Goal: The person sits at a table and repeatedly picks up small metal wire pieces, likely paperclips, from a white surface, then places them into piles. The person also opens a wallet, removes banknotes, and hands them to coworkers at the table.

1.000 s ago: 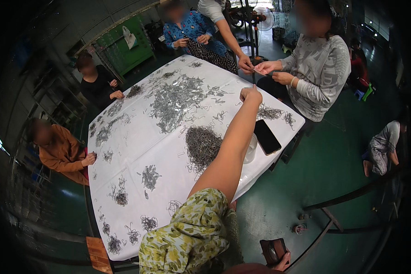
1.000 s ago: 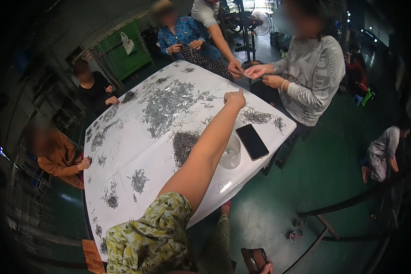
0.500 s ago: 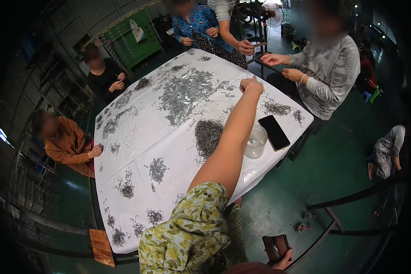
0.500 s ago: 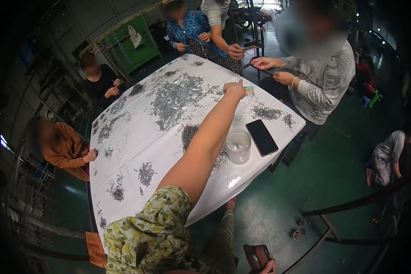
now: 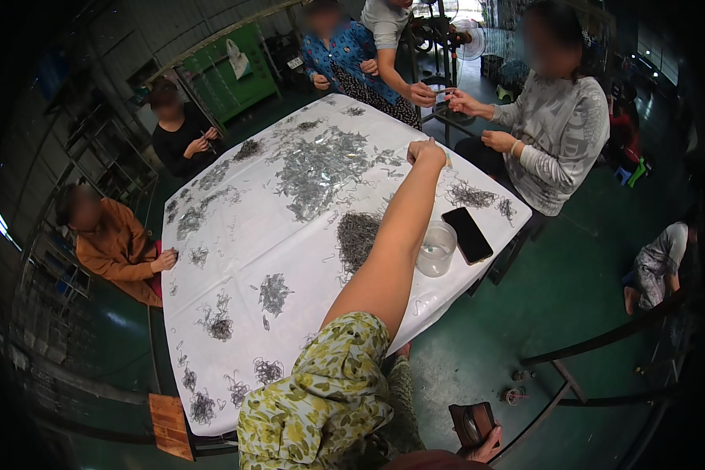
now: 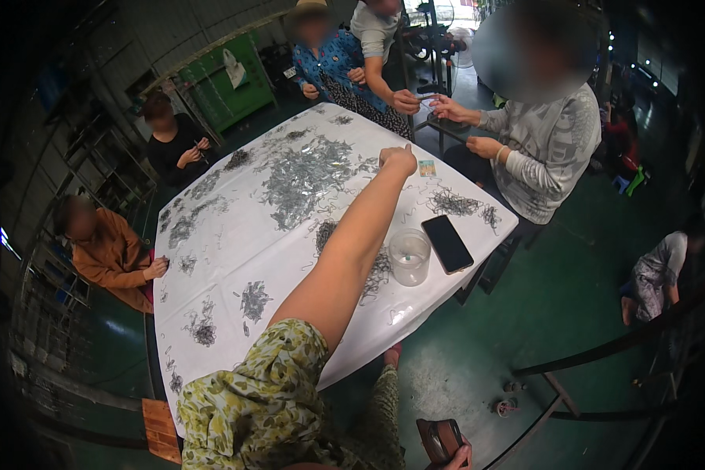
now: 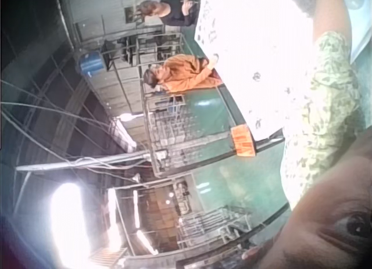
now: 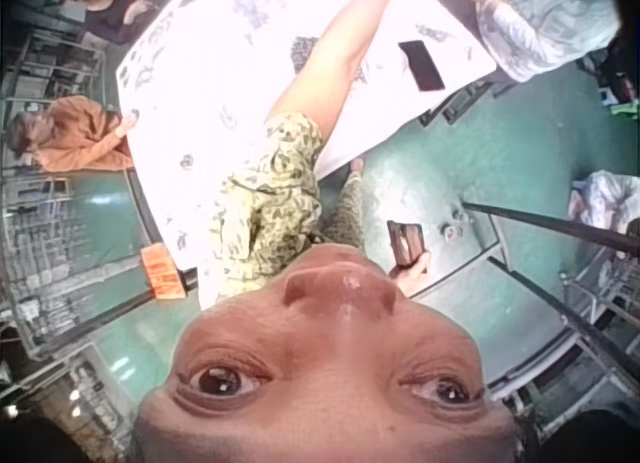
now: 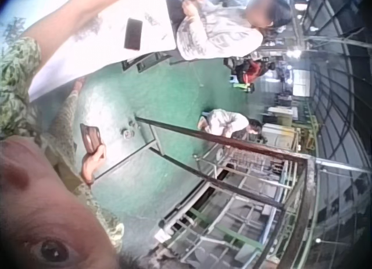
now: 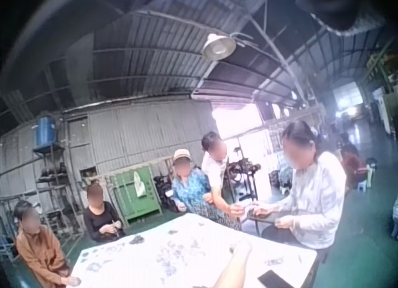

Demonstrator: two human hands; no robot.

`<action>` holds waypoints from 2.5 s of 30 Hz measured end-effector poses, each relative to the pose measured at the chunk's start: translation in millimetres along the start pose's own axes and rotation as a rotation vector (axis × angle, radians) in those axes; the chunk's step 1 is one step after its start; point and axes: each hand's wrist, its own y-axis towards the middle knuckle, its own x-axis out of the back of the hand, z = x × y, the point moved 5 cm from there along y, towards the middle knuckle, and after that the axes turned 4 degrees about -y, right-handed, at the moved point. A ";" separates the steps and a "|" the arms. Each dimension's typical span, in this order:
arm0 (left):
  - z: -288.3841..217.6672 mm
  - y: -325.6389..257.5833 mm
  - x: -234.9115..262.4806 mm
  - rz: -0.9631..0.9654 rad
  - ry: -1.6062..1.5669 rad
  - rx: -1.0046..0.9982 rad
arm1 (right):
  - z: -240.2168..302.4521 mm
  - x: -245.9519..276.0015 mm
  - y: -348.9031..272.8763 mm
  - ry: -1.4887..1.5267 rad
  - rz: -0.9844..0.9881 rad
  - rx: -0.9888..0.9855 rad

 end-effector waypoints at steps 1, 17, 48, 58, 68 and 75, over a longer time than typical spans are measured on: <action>1.4 -2.0 -1.5 0.029 0.038 -0.016 | 4.3 1.5 -5.1 -0.005 -0.020 0.003; 53.7 -395.0 -102.8 0.043 0.080 -0.920 | 44.8 22.9 -65.2 0.051 0.221 0.189; 182.2 -451.6 -213.7 0.439 -0.092 -0.638 | 57.0 -11.6 -174.9 0.185 0.303 0.262; 180.4 -438.7 -215.7 0.556 -0.067 -0.684 | 58.6 -15.6 -169.7 0.166 0.345 0.247; 179.4 -428.9 -191.4 0.676 -0.086 -0.738 | 56.4 -25.0 -167.4 0.171 0.406 0.202; 184.4 -369.7 -141.2 0.706 -0.570 -0.678 | 40.5 -20.2 -142.3 0.055 0.350 0.266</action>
